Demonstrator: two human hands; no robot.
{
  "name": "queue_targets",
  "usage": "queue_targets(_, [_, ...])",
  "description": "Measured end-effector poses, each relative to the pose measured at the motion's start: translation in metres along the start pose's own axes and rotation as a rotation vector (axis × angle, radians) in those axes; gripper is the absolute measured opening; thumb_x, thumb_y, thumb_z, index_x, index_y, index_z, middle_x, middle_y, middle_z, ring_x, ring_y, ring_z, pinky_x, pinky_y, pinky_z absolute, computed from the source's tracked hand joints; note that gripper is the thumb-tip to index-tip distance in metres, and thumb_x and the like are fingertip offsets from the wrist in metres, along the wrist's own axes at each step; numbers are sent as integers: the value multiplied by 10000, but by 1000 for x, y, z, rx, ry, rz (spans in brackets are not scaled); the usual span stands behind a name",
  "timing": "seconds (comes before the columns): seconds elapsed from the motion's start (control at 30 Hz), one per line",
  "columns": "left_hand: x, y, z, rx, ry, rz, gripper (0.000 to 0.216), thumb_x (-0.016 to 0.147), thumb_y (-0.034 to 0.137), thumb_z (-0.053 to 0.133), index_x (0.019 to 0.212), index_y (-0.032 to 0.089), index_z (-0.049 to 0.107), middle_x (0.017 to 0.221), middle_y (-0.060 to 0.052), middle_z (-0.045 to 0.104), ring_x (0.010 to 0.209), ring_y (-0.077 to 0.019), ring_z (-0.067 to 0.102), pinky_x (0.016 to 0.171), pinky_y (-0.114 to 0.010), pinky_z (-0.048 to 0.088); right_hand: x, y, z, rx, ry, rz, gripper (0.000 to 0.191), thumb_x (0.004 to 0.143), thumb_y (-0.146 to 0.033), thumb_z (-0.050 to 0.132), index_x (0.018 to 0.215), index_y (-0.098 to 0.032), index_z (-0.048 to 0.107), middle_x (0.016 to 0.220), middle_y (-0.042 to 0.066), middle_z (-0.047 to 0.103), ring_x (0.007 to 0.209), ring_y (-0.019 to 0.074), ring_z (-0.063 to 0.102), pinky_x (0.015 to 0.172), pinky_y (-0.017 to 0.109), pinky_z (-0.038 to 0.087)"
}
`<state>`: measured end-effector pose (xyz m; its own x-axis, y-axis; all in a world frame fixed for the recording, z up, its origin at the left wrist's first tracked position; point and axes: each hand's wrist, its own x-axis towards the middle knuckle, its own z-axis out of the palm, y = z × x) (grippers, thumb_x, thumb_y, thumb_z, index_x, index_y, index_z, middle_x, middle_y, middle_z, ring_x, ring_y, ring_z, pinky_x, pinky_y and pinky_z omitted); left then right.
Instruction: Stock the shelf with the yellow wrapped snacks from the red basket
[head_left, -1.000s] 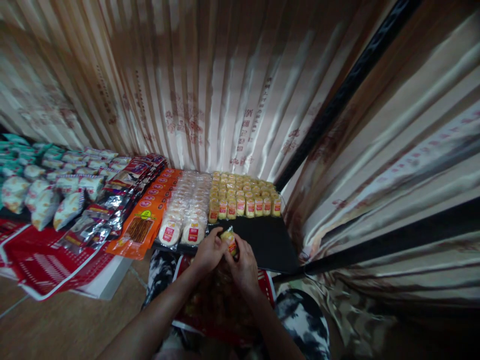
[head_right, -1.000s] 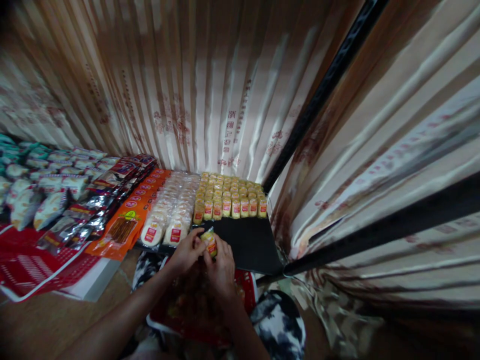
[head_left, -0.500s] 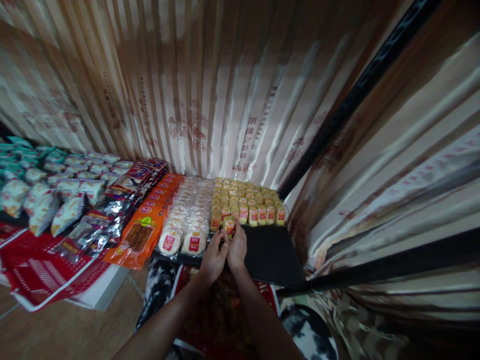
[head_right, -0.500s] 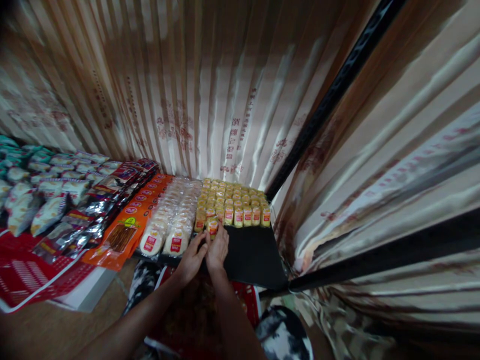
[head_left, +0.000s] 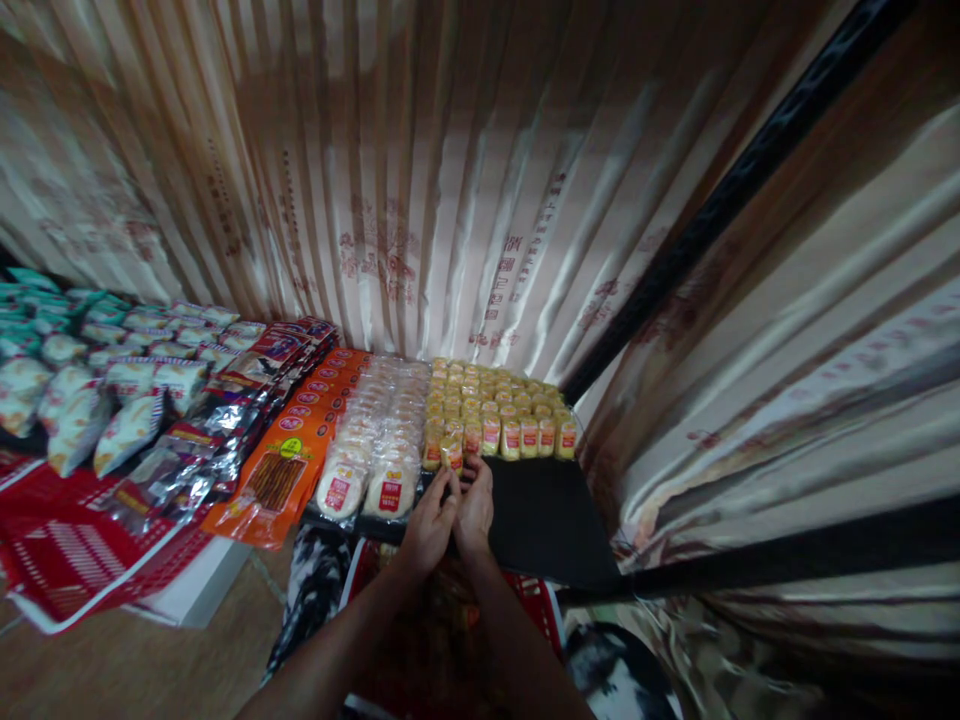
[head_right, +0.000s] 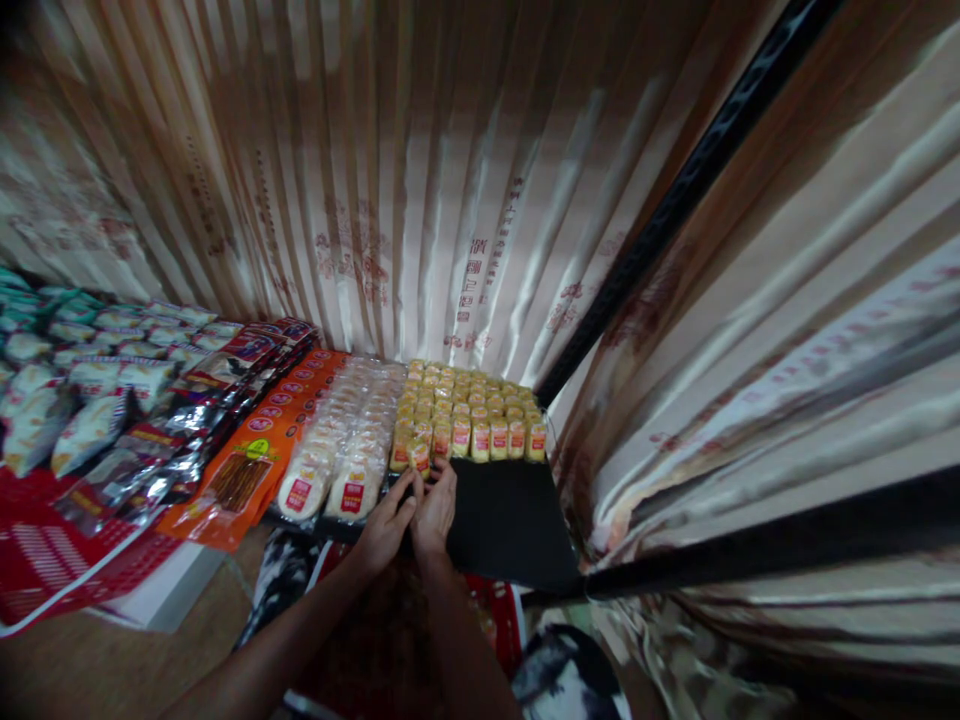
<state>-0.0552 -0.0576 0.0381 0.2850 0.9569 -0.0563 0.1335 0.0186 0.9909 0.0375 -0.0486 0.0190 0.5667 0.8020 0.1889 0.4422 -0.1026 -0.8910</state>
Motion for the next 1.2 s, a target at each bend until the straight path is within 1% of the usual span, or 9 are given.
queue_targets(0.1, [3,2,0,-20,7,-28,464,820,231,472,1281,183,456,1423,-55,373,1326,-173,303,1131,-338,173,0,1,0,3,11,-26,304,777,-378,476,1017,-192,502,925,67,556,725,167,571,661,318,507])
queue_targets(0.2, [7,5,1,-9,3,-23,437,820,252,486,1252,186,488,1420,-60,377,1326,-182,304,1132,-336,173,0,4,-1,1,21,-58,257,789,-367,464,975,-201,530,927,66,541,713,159,560,662,311,511])
queue_targets(0.37, [12,8,3,125,50,29,412,826,233,452,1219,130,521,1368,-116,441,1298,-219,353,1121,-360,211,1,7,-1,-30,4,-110,265,815,-364,433,984,-195,549,986,95,528,792,182,561,703,333,510])
queue_targets(0.47, [11,4,4,209,87,56,428,817,199,416,1228,128,514,1356,-114,457,1294,-222,357,1120,-377,214,1,7,-1,-61,9,-122,267,820,-359,422,977,-190,556,985,98,530,827,194,556,722,343,503])
queue_targets(0.57, [10,-2,4,223,106,48,453,808,192,403,1248,141,496,1365,-98,449,1297,-218,352,1122,-379,208,1,7,-1,-94,0,-131,285,829,-337,396,1001,-185,564,989,100,530,842,197,553,767,355,487])
queue_targets(0.7, [9,-7,5,225,102,52,484,810,211,394,1278,107,464,1381,-118,424,1308,-221,335,1124,-373,205,2,5,0,-138,-18,-155,320,831,-303,374,1050,-178,572,1014,103,536,888,205,538,844,372,451])
queue_targets(0.83, [8,-9,7,281,98,52,488,816,215,384,1278,77,458,1392,-144,401,1306,-226,339,1120,-374,214,2,5,1,-156,-23,-159,338,828,-285,368,1066,-184,587,1016,94,537,926,201,525,858,356,442])
queue_targets(1.0, [-1,-7,9,391,98,142,472,840,218,341,1279,82,450,1398,-141,393,1317,-221,318,1107,-400,247,0,7,2,-112,49,-208,332,811,-218,380,1011,-196,644,1022,75,510,949,165,515,866,303,441])
queue_targets(1.2, [-21,-6,8,456,76,212,431,876,221,284,1214,65,502,1314,-179,483,1248,-222,417,1060,-400,328,-7,8,-2,-69,13,-295,351,806,-167,376,1008,-195,661,1135,85,509,1057,165,489,918,310,422])
